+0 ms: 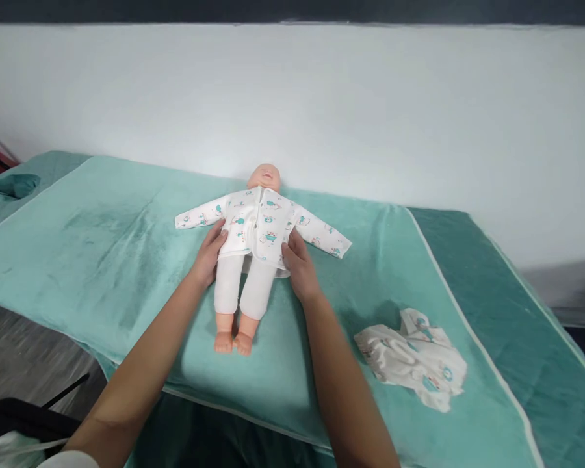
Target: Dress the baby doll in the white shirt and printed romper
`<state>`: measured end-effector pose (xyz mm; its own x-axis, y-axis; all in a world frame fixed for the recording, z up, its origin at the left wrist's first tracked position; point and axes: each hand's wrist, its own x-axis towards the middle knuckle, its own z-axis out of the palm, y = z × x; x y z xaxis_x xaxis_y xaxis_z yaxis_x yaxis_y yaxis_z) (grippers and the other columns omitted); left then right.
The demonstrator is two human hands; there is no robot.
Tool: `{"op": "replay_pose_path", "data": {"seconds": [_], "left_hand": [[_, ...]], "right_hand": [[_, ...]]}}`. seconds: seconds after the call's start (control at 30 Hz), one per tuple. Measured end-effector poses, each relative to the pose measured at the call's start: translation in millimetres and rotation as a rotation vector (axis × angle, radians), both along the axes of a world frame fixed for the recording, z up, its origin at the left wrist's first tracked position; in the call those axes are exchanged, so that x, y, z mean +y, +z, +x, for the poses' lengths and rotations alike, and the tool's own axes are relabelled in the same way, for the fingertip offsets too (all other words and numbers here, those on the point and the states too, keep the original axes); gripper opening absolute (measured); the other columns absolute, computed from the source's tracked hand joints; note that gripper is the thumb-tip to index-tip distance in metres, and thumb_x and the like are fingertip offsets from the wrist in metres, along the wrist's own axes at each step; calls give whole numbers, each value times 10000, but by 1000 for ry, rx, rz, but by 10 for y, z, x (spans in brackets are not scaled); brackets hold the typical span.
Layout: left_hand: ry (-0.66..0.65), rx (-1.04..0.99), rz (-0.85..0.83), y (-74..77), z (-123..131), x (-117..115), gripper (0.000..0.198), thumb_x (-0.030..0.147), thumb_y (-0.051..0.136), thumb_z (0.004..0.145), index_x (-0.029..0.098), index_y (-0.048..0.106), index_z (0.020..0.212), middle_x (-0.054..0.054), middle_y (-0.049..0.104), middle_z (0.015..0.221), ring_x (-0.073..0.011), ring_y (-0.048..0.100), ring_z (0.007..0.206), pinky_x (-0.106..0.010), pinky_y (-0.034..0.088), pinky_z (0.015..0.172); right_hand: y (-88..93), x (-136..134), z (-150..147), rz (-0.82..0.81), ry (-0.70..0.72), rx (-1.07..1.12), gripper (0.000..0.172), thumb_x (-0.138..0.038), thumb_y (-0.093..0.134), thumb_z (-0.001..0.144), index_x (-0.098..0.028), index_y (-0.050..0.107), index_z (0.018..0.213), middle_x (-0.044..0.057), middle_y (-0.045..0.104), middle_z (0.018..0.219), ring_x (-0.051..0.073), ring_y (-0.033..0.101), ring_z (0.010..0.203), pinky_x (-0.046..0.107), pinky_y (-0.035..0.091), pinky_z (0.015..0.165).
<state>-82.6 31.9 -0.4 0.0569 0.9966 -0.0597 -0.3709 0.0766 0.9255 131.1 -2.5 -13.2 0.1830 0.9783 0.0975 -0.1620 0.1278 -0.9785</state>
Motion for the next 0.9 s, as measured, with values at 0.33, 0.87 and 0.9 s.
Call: {"op": "replay_pose_path", "data": {"seconds": [0.33, 0.87, 0.9], "left_hand": [[96, 296, 188, -217, -292, -650, 624, 125, 632, 767, 273, 591, 1371, -66, 608, 1483, -231, 665, 1198, -384, 565, 990], [463, 816, 315, -269, -230, -650, 110, 232, 503, 980, 225, 613, 988, -95, 656, 1053, -278, 574, 1113, -464, 422, 1060], [472, 826, 309, -264, -232, -657, 101, 219, 504, 977, 224, 605, 982, -98, 650, 1052, -283, 566, 1123, -469, 414, 1066]], "right_hand": [[-249, -506, 58, -83, -108, -181, 679, -463, 715, 796, -207, 534, 1399, 70, 771, 1014, 260, 719, 936, 487, 578, 930], [-60, -760, -278, -171, -462, -877, 322, -413, 474, 950, -231, 520, 688, 40, 658, 708, 178, 455, 660, 316, 300, 654], [-61, -792, -282, -175, -472, -887, 316, -395, 476, 947, -229, 523, 683, 43, 660, 710, 179, 459, 663, 316, 296, 653]]}}
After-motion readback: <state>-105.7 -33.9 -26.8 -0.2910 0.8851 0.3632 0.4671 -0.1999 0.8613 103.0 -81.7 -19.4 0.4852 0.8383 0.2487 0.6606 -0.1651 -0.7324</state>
